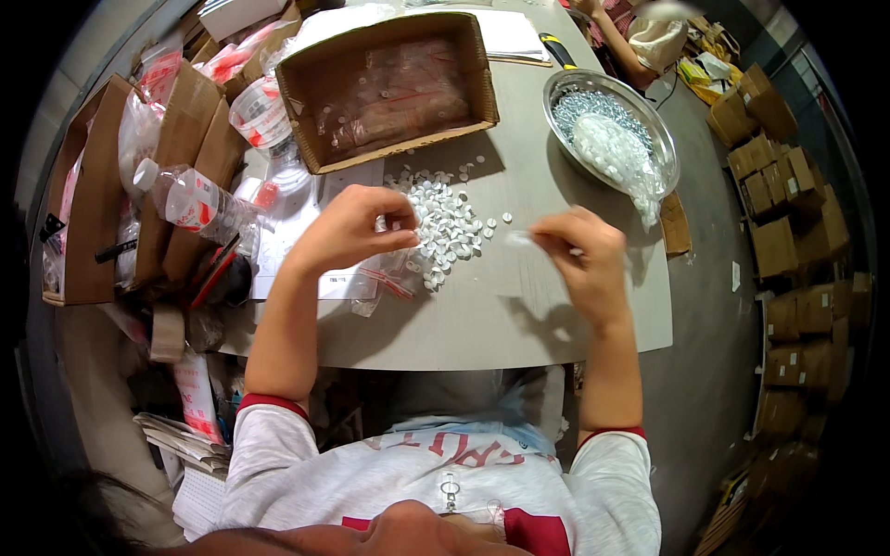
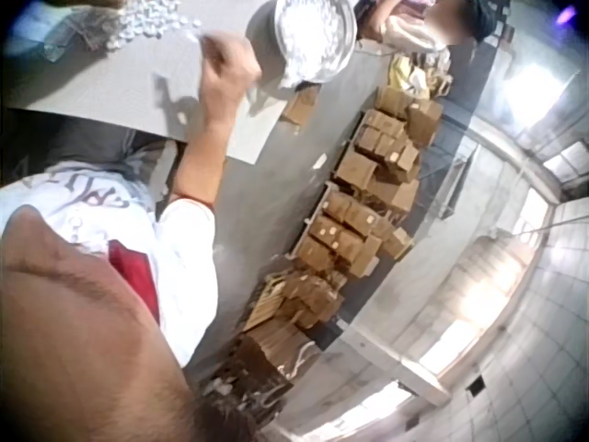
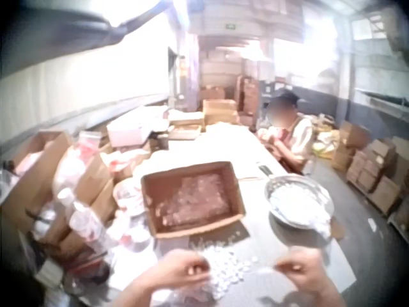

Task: The person sorts and packages small white components by hand into clear plastic bags, placing filled bags into a cardboard box.

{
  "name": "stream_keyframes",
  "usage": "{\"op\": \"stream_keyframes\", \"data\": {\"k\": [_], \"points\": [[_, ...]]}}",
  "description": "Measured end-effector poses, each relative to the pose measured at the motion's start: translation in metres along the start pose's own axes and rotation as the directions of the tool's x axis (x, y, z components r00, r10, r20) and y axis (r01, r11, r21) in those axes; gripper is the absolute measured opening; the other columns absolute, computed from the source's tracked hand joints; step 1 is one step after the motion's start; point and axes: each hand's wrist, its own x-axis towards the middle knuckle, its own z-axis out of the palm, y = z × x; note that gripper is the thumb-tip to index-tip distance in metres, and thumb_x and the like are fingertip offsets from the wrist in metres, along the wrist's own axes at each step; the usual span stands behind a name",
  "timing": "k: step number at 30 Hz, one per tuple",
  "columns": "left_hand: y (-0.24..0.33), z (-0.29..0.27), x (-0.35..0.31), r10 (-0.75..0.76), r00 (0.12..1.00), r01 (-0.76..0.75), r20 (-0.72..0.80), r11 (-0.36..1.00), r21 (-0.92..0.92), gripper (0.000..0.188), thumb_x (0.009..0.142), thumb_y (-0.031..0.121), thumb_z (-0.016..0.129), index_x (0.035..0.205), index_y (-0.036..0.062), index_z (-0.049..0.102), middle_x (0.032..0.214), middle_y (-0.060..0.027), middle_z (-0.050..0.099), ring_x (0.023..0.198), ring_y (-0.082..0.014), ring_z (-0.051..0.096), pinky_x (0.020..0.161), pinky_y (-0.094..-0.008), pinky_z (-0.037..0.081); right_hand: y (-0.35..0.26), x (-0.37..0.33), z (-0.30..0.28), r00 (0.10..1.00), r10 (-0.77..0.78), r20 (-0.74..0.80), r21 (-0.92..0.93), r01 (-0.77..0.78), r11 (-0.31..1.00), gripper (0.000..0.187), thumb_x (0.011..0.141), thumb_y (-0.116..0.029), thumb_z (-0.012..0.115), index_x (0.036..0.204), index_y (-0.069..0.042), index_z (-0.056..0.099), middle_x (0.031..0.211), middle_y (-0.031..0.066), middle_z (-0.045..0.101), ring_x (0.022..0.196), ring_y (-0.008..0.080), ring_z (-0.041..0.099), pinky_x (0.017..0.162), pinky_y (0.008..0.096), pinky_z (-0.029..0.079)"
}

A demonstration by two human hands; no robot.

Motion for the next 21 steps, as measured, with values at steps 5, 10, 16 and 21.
{"op": "stream_keyframes", "data": {"k": [5, 10, 16, 21], "points": [[-0.018, -0.009, -0.012, -0.116, 0.969, 0.028, 0.216, 0.927, 0.373, 0.031, 0.055, 0.019, 0.073, 0.078, 0.0049, 0.058, 0.075, -0.0103, 0.062, 0.075, -0.0300, 0.059, 0.064, -0.0378, 0.045, 0.039, -0.085, -0.073, 0.828, 0.283, -0.484, 0.092, -0.273, 0.957, 0.004, 0.080, -0.002, 0.062, 0.083, 0.000, 0.062, 0.068, -0.0022, 0.053, 0.060, 0.0044, 0.046, 0.053, 0.0179, 0.036], [-0.014, -0.003, -0.016, -0.265, 0.929, 0.074, 0.258, 0.816, 0.573, 0.030, 0.052, 0.020, 0.074, 0.075, 0.0066, 0.062, 0.075, -0.0096, 0.062, 0.076, -0.0287, 0.059, 0.063, -0.0372, 0.045, 0.091, -0.160, -0.123, 0.572, 0.511, -0.641, 0.188, -0.529, 0.828, 0.010, 0.082, -0.011, 0.063, 0.086, -0.002, 0.061, 0.066, -0.0032, 0.053, 0.054, 0.0033, 0.044, 0.047, 0.0170, 0.035], [-0.008, 0.001, -0.007, -0.354, 0.894, 0.126, 0.274, 0.786, 0.605, 0.021, 0.052, 0.020, 0.074, 0.066, 0.0083, 0.065, 0.067, -0.0082, 0.062, 0.068, -0.0271, 0.059, 0.059, -0.0360, 0.046, 0.205, -0.238, -0.116, 0.356, 0.673, -0.648, 0.328, -0.667, 0.669, 0.008, 0.082, -0.012, 0.061, 0.081, -0.004, 0.059, 0.060, -0.0028, 0.052, 0.049, 0.0040, 0.046, 0.042, 0.0175, 0.035], [-0.008, -0.001, -0.007, -0.344, 0.898, 0.122, 0.276, 0.796, 0.593, 0.018, 0.055, 0.019, 0.072, 0.066, 0.0068, 0.066, 0.067, -0.0093, 0.062, 0.067, -0.0275, 0.059, 0.058, -0.0354, 0.045, 0.276, -0.271, -0.089, 0.230, 0.813, -0.535, 0.409, -0.771, 0.488, 0.011, 0.081, -0.010, 0.058, 0.076, 0.000, 0.058, 0.061, 0.0013, 0.054, 0.051, 0.0098, 0.051, 0.045, 0.0231, 0.040]]}}
